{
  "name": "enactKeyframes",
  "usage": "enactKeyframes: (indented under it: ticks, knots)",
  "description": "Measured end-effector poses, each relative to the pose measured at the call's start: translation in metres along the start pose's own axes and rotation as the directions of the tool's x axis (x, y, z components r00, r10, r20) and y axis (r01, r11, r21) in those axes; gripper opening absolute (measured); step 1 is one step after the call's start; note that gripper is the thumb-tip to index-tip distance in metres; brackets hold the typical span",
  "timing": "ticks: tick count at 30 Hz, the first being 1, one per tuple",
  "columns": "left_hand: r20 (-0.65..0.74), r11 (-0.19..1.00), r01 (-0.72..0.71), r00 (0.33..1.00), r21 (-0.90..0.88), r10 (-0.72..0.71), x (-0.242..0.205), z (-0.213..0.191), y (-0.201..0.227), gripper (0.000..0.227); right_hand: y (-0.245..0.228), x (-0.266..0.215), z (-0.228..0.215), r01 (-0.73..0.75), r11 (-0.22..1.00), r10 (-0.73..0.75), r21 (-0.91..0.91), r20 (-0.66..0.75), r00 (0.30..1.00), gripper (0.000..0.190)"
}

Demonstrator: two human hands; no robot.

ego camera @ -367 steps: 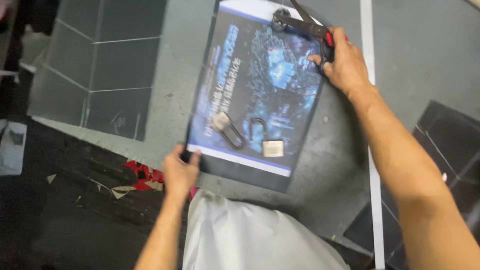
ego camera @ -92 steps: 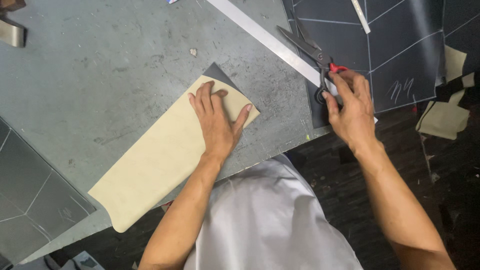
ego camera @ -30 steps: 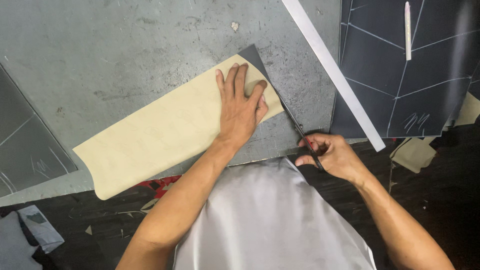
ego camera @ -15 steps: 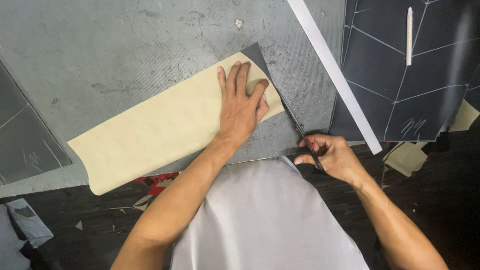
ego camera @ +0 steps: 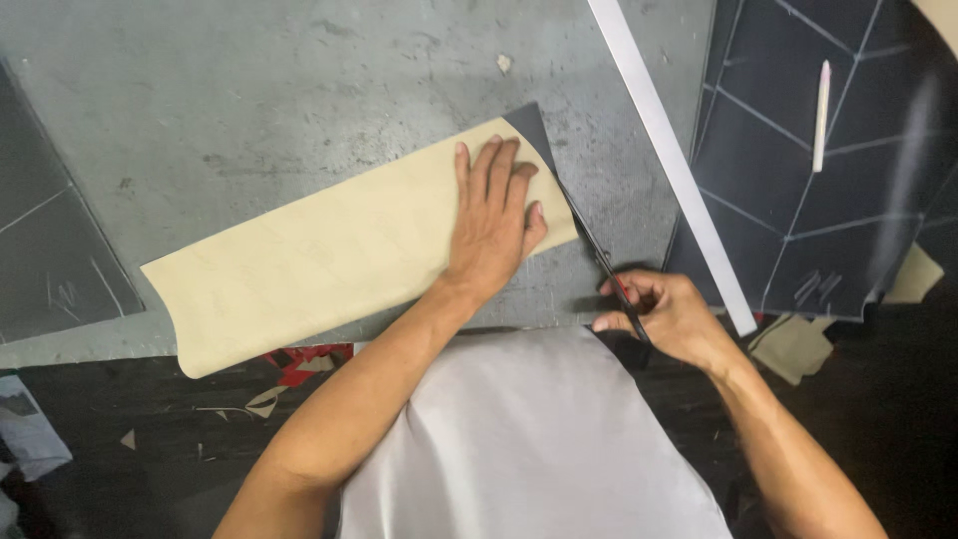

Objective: The person uses scissors to trim a printed sheet and then cuts a dark gray sheet with white grid lines. They repeatedly reposition the sheet and make curved cuts along the edges. The person also handles a small padlock and a metal nut, placing them on the sheet during the process.

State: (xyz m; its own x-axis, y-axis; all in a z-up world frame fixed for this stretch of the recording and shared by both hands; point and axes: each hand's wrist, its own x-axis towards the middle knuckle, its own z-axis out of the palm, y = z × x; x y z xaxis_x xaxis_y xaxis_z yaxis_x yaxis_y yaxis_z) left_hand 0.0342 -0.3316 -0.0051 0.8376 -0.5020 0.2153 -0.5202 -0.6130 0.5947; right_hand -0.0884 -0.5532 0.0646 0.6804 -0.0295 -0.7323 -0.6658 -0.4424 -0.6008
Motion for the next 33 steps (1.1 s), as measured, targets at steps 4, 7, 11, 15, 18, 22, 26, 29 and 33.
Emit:
enactKeyframes:
  ticks: [4,7,11,15,18,22,26,29,33]
  knots:
    - [-0.012,1.0,-0.002,1.0,-0.008,0.002,-0.002,0.001,-0.001,0.045,-0.001,0.0,-0.003,-0.073,0.997,0.073,0.018,0.014,0.997,0.044]
    - [0.008,1.0,-0.004,1.0,0.02,0.004,-0.001,0.0,-0.001,0.046,-0.005,0.0,-0.007,-0.087,0.996,0.086,0.023,0.028,0.996,0.045]
    - [-0.007,1.0,0.005,1.0,0.01,-0.005,0.0,-0.002,-0.001,0.046,-0.012,0.007,-0.011,-0.076,0.997,0.077,-0.033,0.025,0.997,0.046]
    - [-0.005,1.0,0.017,1.0,-0.011,-0.017,-0.001,-0.005,0.001,0.049,-0.018,0.011,-0.011,-0.039,0.994,0.042,-0.105,0.026,0.999,0.045]
    - [-0.012,1.0,0.023,1.0,-0.011,-0.023,0.002,-0.005,0.0,0.05,-0.02,0.014,-0.014,-0.06,0.997,0.062,-0.057,0.041,0.997,0.044]
    - [-0.013,1.0,0.025,1.0,-0.01,-0.025,-0.001,-0.005,0.001,0.051,-0.019,0.013,-0.018,-0.111,0.994,0.111,-0.001,0.062,0.992,0.044]
    - [0.001,0.999,0.042,0.999,-0.022,-0.042,0.001,-0.006,-0.001,0.053,-0.023,0.024,-0.023,0.002,0.999,0.001,-0.044,0.073,0.997,0.044]
    - [0.0,0.997,0.057,0.998,-0.053,-0.057,-0.002,-0.005,0.002,0.055,-0.022,0.026,-0.025,-0.003,0.992,0.01,-0.124,0.059,0.998,0.044]
    - [0.004,0.997,0.064,0.998,-0.053,-0.064,0.003,-0.005,-0.003,0.056,-0.026,0.034,-0.029,-0.039,0.994,0.046,-0.103,0.068,0.997,0.045]
